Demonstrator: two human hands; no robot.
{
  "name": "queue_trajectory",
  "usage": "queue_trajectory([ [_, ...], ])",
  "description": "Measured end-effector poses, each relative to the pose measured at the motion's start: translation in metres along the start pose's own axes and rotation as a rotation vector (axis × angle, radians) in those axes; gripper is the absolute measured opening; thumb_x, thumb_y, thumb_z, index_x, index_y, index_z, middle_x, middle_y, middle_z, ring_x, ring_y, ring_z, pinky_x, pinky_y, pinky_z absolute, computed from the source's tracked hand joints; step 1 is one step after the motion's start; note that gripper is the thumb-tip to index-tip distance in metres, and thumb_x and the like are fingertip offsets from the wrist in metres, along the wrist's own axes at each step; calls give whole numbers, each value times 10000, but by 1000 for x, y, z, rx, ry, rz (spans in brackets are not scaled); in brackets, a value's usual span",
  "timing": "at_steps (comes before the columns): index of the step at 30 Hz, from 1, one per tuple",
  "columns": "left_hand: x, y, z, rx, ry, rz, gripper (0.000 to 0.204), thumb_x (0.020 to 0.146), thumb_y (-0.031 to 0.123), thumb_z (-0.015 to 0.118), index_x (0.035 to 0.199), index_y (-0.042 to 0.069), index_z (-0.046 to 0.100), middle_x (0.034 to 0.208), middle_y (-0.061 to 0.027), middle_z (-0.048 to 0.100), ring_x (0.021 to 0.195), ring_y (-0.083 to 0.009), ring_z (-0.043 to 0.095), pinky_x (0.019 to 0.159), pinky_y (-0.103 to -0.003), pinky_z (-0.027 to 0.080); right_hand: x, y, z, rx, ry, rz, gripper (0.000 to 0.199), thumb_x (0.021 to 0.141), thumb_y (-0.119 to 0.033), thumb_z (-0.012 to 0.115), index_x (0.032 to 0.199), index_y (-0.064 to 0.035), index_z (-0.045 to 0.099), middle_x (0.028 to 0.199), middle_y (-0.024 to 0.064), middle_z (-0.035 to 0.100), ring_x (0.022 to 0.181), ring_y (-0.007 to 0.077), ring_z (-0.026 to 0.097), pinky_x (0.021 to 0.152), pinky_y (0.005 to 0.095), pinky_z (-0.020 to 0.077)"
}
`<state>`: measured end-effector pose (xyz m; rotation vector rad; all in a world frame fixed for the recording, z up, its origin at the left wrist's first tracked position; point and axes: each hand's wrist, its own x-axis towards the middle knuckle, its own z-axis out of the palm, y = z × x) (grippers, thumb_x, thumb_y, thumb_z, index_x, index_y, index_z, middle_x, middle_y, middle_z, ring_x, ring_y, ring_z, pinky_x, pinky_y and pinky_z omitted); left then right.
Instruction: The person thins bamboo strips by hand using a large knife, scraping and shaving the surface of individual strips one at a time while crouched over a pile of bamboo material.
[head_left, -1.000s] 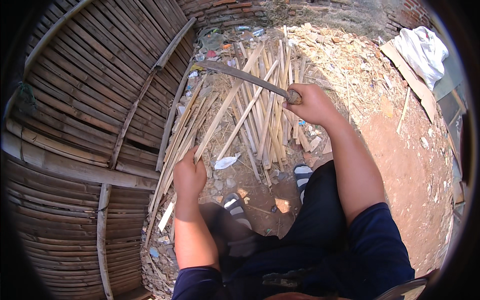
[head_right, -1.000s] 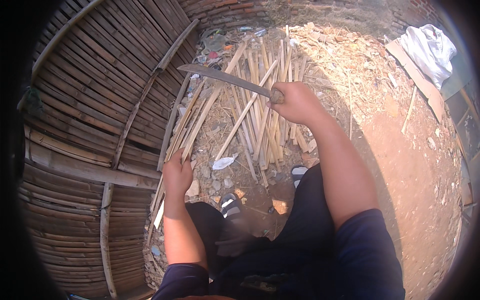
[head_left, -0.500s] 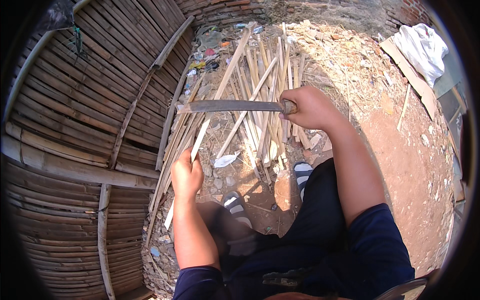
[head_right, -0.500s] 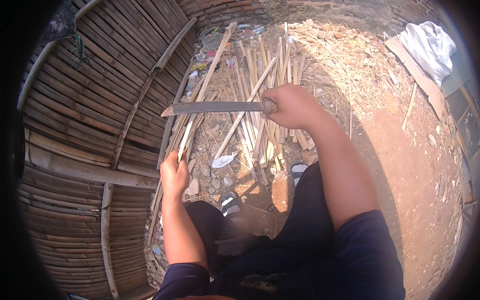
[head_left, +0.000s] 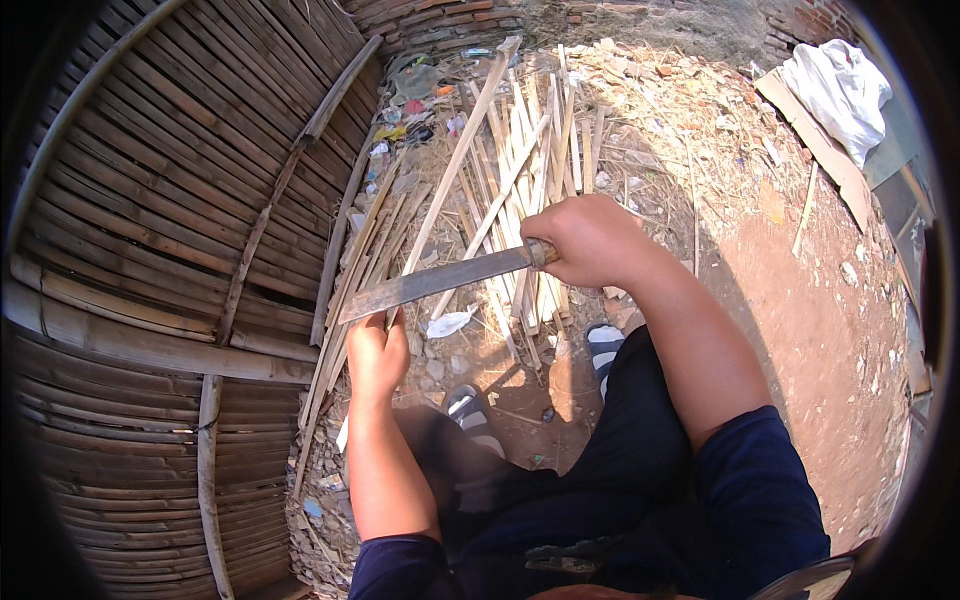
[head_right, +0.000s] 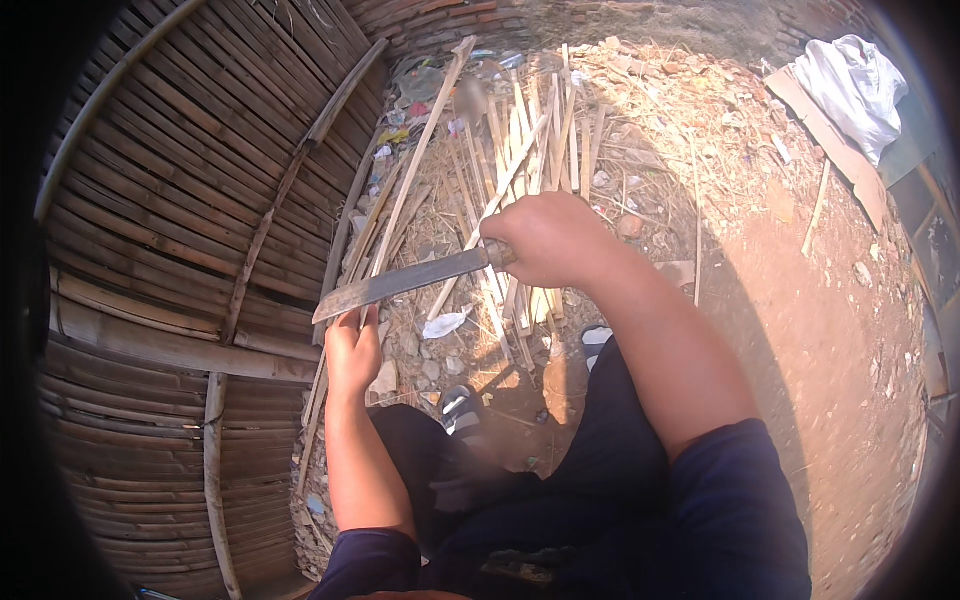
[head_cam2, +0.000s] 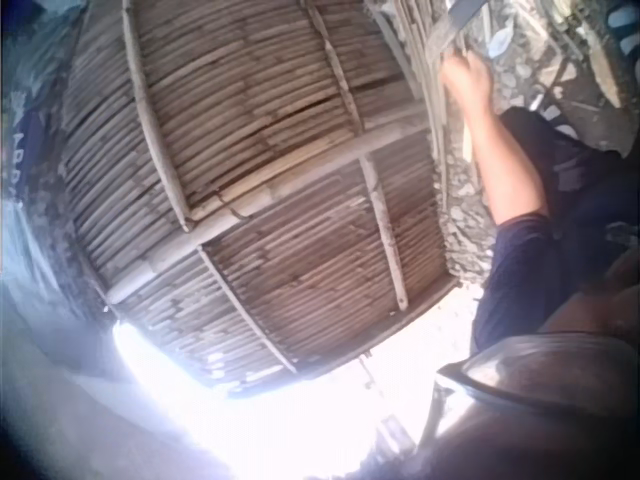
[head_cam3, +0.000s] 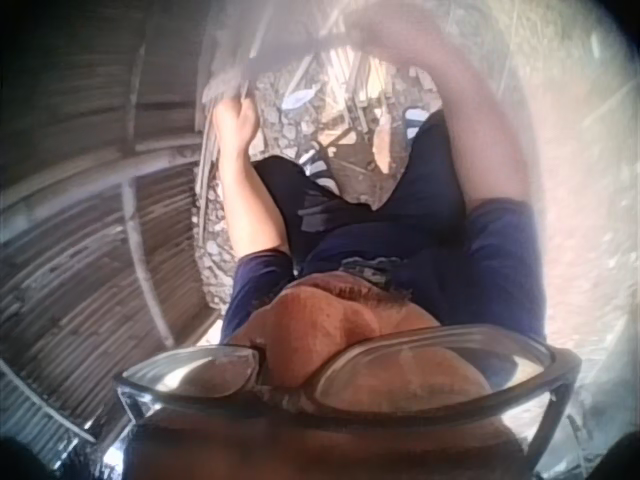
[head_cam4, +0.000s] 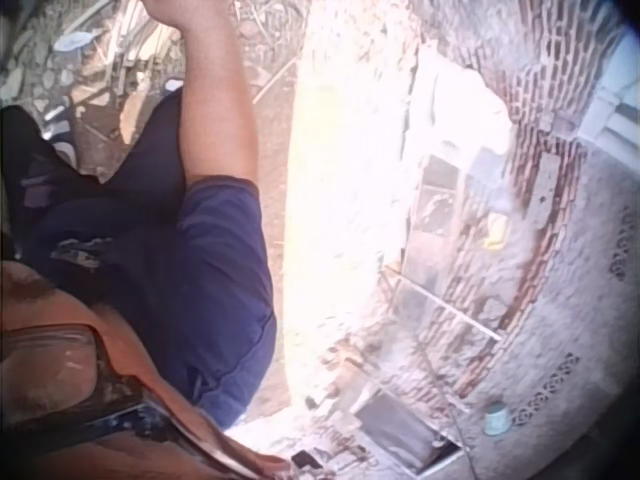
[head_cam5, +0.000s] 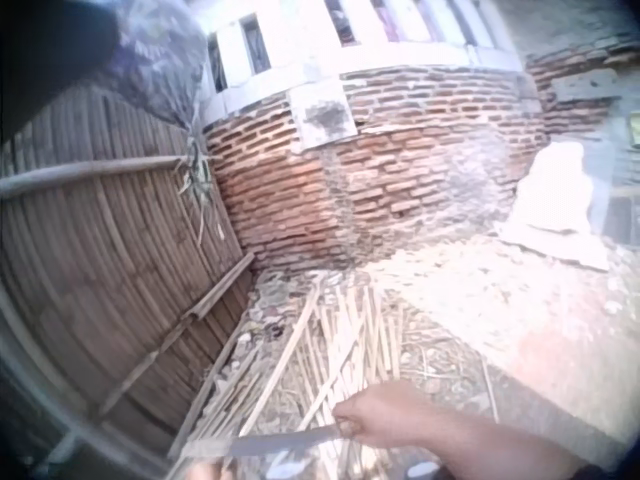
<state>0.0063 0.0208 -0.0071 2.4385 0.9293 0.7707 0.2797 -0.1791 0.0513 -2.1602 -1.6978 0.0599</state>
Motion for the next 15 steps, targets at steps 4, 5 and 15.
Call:
queue_trajectory([
  [4, 0, 15, -11, -45, -87, -305, 254, 1003, 167, 641, 1179, 17, 748, 893, -258, 738, 871, -411, 750, 788, -439, 558, 5, 33, -2, 48, 186, 177, 230, 837, -255, 820, 948, -86, 711, 842, 148, 716, 832, 406, 700, 720, 508, 530],
  [5, 0, 10, -10, -5, -53, -245, 263, 1008, 186, 641, 1185, 26, 751, 852, -237, 732, 827, -383, 752, 770, -431, 560, 4, 41, -5, 70, 291, 270, 239, 852, -267, 821, 954, -80, 713, 844, 155, 717, 827, 408, 697, 719, 505, 529],
  [15, 1, 6, 2, -8, -47, -142, 285, 992, 193, 656, 1206, 32, 753, 892, -256, 741, 853, -408, 753, 789, -448, 569, 0, 22, 1, 9, 173, 130, 201, 824, -193, 795, 964, -77, 712, 844, 152, 717, 832, 399, 706, 725, 503, 542],
])
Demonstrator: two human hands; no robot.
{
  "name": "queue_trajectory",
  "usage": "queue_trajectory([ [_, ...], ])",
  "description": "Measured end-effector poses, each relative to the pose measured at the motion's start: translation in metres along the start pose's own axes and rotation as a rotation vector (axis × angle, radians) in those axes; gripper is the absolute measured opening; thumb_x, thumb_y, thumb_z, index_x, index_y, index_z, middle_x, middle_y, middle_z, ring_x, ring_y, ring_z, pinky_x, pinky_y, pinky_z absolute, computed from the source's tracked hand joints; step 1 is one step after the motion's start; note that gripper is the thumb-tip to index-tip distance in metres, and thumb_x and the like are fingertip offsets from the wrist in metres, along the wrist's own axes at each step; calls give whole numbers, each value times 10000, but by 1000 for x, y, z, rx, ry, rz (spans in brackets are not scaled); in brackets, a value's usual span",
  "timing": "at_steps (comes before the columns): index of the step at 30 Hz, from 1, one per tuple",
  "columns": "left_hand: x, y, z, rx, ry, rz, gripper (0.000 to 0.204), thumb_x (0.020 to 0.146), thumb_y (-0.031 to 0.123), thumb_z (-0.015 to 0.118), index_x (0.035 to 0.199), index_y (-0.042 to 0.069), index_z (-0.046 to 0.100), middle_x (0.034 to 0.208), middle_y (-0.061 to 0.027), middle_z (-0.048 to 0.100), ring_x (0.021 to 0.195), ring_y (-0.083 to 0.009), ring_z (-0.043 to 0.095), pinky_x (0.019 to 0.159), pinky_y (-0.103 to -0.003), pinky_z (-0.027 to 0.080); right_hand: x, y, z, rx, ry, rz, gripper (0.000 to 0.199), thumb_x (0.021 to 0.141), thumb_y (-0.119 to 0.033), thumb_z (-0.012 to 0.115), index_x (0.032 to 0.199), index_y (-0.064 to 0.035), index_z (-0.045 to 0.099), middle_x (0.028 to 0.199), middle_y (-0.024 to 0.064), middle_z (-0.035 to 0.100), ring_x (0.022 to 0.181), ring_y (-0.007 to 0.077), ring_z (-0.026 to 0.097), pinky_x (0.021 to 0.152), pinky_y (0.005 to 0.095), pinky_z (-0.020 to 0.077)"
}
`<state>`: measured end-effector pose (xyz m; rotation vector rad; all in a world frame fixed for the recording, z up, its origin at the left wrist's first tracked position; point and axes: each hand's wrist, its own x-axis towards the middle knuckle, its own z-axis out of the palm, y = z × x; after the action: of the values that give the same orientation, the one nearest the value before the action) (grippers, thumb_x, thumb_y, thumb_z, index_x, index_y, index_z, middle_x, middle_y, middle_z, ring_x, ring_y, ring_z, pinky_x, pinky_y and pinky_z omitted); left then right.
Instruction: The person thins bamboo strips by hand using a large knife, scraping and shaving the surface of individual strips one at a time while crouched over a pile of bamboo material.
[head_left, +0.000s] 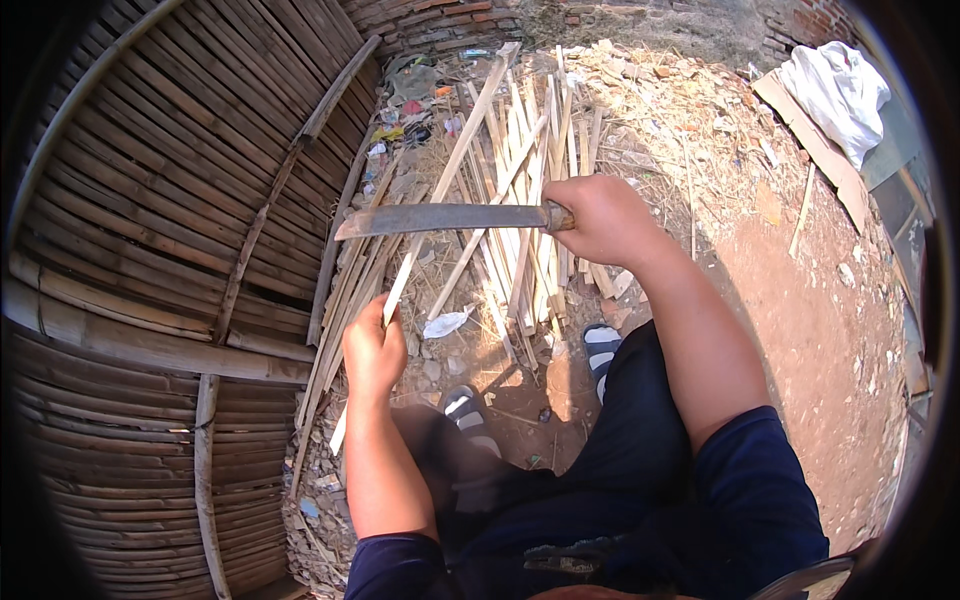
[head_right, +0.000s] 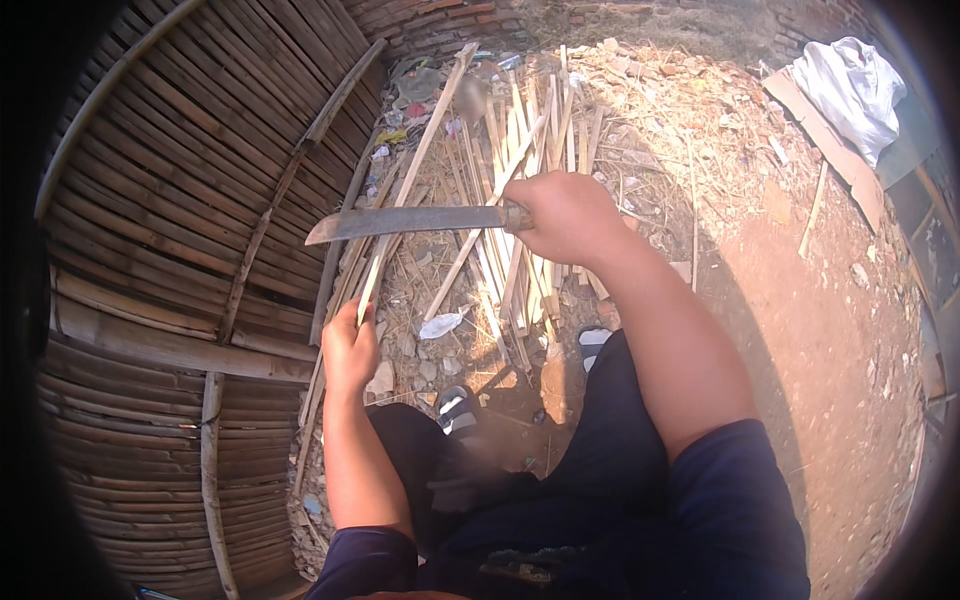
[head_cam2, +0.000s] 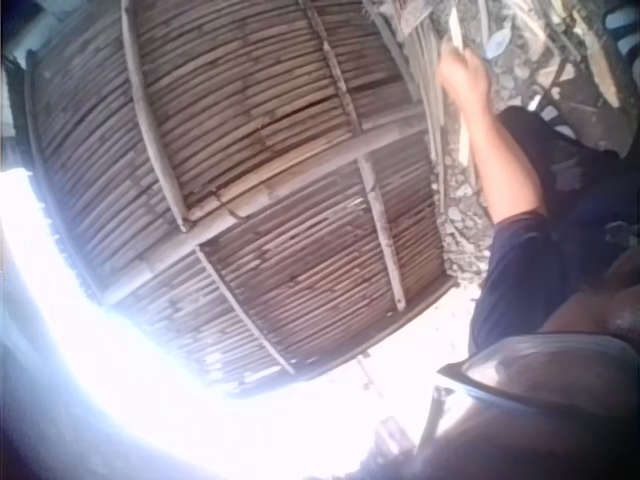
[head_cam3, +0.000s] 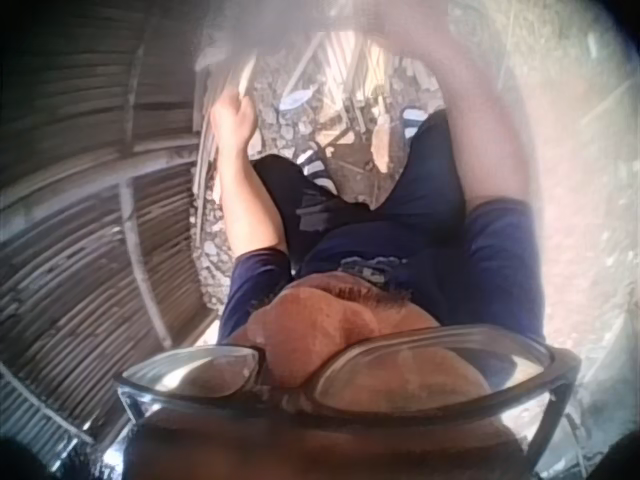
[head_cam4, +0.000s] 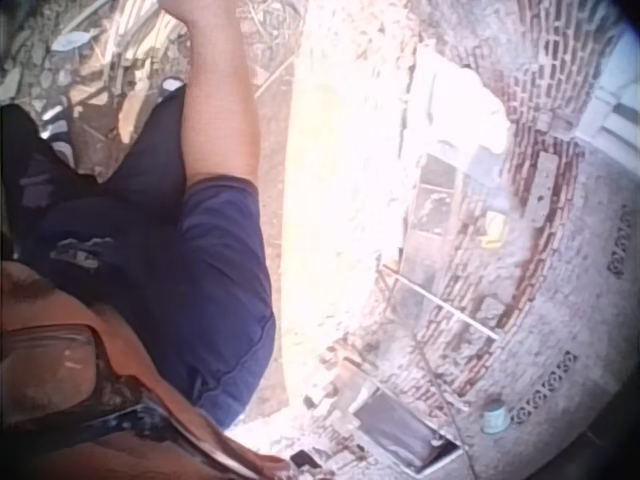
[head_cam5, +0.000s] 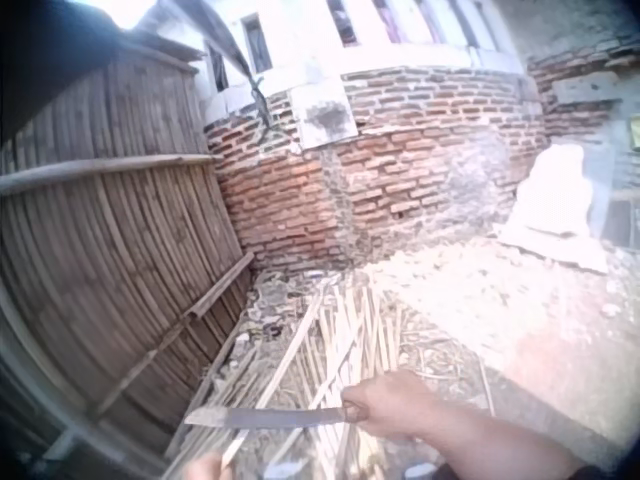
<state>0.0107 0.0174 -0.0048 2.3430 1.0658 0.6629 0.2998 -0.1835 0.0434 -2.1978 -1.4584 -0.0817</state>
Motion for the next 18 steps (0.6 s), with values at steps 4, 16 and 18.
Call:
queue_trajectory([
  [4, 0, -17, 5, 84, 21, 58, 290, 1016, 200, 636, 1221, 23, 740, 853, -231, 727, 798, -343, 739, 769, -423, 554, 3, -22, 5, -63, -134, -96, 215, 758, -150, 787, 948, -98, 701, 854, 121, 726, 852, 377, 724, 733, 505, 560],
  [16, -2, -3, -2, 108, 6, 59, 266, 1023, 196, 633, 1192, 20, 739, 847, -233, 718, 804, -365, 731, 768, -423, 545, 5, 41, -14, 196, 109, 391, 334, 895, -353, 817, 1064, -72, 757, 887, 202, 740, 861, 401, 719, 772, 502, 548],
  [18, -1, 4, -2, 106, -5, 32, 271, 1020, 197, 635, 1196, 18, 737, 855, -240, 721, 822, -381, 737, 774, -430, 547, 5, 34, -9, 102, 47, 237, 329, 888, -341, 820, 1073, -77, 757, 891, 190, 741, 873, 398, 722, 769, 503, 552],
])
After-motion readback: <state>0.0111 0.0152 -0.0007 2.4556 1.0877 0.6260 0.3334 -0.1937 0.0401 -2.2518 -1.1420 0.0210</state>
